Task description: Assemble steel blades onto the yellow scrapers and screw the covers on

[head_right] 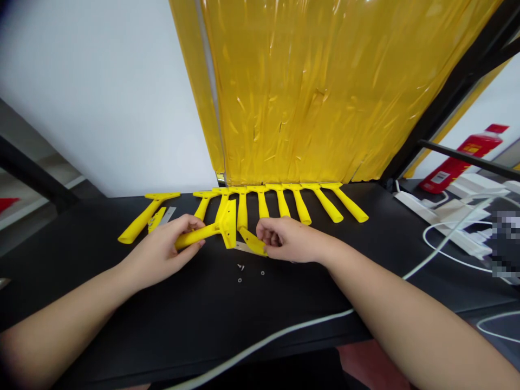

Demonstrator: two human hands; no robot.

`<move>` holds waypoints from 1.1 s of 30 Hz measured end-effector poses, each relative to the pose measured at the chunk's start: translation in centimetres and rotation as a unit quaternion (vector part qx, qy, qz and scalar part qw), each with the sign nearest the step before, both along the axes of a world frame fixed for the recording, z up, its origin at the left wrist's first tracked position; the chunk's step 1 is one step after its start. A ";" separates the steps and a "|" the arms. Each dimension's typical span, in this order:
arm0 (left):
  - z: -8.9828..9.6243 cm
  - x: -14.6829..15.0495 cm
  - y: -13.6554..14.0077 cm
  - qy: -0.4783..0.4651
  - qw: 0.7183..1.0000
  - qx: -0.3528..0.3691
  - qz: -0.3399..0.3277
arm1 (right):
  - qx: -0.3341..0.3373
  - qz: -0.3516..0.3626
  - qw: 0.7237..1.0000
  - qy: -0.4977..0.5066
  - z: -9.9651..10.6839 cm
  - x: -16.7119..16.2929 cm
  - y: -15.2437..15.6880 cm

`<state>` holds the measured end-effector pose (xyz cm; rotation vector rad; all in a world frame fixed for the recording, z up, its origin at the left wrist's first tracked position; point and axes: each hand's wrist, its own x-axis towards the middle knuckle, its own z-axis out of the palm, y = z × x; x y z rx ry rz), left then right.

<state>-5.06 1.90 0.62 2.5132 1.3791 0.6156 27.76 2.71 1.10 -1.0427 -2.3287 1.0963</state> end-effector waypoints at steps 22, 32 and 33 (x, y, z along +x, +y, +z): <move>0.3 0.2 -0.1 0.013 1.000 0.008 0.004 | 0.209 -0.026 0.966 -0.149 -2.1 -2.6 -0.7; 0.0 0.1 0.1 0.024 1.000 0.018 0.007 | 0.111 -0.103 0.981 -0.125 -1.8 -3.0 -1.1; 0.0 0.1 0.1 0.027 0.999 0.020 0.007 | 0.101 -0.105 0.983 -0.113 -1.7 -2.8 -1.0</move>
